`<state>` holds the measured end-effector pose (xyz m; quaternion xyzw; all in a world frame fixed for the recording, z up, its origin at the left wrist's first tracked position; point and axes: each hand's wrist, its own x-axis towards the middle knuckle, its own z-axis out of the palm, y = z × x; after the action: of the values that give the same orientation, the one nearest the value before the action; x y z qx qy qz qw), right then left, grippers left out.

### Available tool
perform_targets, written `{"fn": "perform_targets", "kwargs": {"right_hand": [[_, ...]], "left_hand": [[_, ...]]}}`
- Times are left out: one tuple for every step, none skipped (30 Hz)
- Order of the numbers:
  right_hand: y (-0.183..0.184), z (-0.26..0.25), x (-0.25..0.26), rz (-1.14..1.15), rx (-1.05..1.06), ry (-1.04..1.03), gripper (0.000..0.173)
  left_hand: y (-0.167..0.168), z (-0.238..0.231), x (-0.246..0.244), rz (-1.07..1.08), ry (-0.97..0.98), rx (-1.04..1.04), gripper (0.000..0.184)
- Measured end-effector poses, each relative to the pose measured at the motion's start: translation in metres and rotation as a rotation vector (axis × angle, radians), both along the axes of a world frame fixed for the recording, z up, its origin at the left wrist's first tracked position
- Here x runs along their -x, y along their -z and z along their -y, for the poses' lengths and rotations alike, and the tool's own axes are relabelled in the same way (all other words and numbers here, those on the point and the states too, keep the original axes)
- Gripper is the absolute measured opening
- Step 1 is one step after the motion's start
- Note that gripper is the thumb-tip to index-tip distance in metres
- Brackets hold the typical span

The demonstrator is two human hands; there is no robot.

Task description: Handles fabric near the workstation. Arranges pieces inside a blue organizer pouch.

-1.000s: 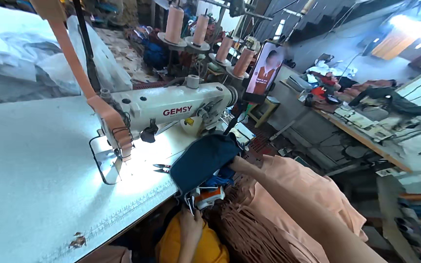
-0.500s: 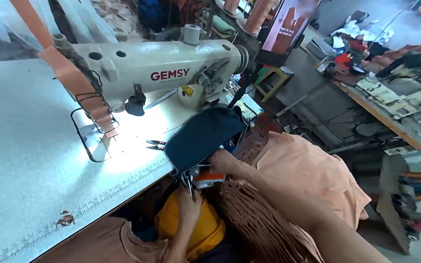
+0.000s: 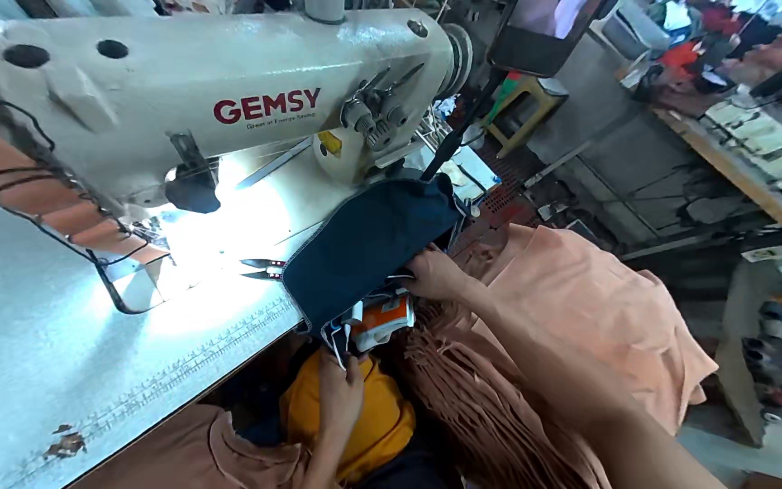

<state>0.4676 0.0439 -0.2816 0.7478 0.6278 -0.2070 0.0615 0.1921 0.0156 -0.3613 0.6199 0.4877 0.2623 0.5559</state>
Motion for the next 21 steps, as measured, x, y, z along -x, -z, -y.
{"fn": "perform_targets", "kwargs": {"right_hand": [[-0.005,0.002,0.005,-0.012,-0.016,-0.01,0.046],[-0.01,0.006,0.012,-0.003,-0.059,-0.036,0.048],[-0.014,0.013,0.021,0.021,-0.128,-0.08,0.046],[-0.016,0.021,0.033,0.045,-0.23,-0.129,0.04],[-0.017,0.027,0.046,0.058,-0.332,-0.175,0.031],[-0.017,0.031,0.058,0.047,-0.401,-0.218,0.024],[-0.017,0.032,0.069,0.005,-0.39,-0.243,0.022],[-0.017,0.029,0.076,-0.048,-0.297,-0.243,0.023],[-0.017,0.021,0.081,-0.082,-0.15,-0.22,0.025],[-0.015,0.01,0.083,-0.084,-0.015,-0.195,0.023],[-0.01,0.0,0.084,-0.071,0.072,-0.174,0.021],[-0.003,-0.009,0.084,-0.054,0.114,-0.161,0.022],[0.007,-0.014,0.083,-0.039,0.118,-0.155,0.027],[0.018,-0.016,0.082,-0.037,0.092,-0.15,0.031],[0.026,-0.017,0.081,-0.042,0.047,-0.143,0.034],[0.032,-0.019,0.08,-0.041,0.023,-0.141,0.035],[0.035,-0.02,0.078,-0.041,0.016,-0.144,0.036],[0.038,-0.02,0.075,-0.037,0.01,-0.152,0.037],[0.039,-0.02,0.071,-0.037,0.009,-0.159,0.037],[0.039,-0.019,0.067,-0.034,0.008,-0.166,0.036],[0.039,-0.018,0.064,-0.022,-0.006,-0.173,0.036]], "left_hand": [[0.001,0.0,0.0,-0.001,-0.002,0.002,0.037],[0.001,0.0,0.0,-0.008,-0.001,0.007,0.037],[0.001,0.0,-0.001,-0.027,0.0,-0.002,0.037],[0.001,-0.001,-0.002,-0.059,0.0,-0.018,0.037],[0.0,-0.001,-0.003,-0.092,-0.001,-0.038,0.037],[-0.001,-0.001,-0.003,-0.123,-0.001,-0.061,0.037],[-0.002,-0.001,-0.004,-0.135,0.002,-0.081,0.038],[-0.002,-0.001,-0.004,-0.137,0.001,-0.094,0.037],[-0.002,-0.001,-0.005,-0.133,-0.003,-0.099,0.038],[-0.002,0.0,-0.005,-0.121,-0.005,-0.091,0.038],[-0.001,0.0,-0.005,-0.1,-0.002,-0.073,0.038],[-0.001,0.001,-0.005,-0.076,0.001,-0.063,0.038],[-0.001,0.001,-0.004,-0.049,0.002,-0.051,0.038],[0.0,0.001,-0.004,-0.029,0.007,-0.036,0.038],[-0.001,0.001,-0.003,-0.022,0.009,-0.029,0.038],[-0.001,0.001,-0.003,-0.023,0.006,-0.027,0.037],[-0.001,0.001,-0.003,-0.027,-0.003,-0.031,0.036],[-0.001,0.001,-0.003,-0.029,-0.009,-0.028,0.035],[-0.002,0.0,-0.004,-0.027,-0.007,-0.019,0.035],[-0.003,0.0,-0.004,-0.023,-0.006,-0.01,0.036],[-0.004,0.0,-0.004,-0.017,-0.002,0.003,0.037]]}}
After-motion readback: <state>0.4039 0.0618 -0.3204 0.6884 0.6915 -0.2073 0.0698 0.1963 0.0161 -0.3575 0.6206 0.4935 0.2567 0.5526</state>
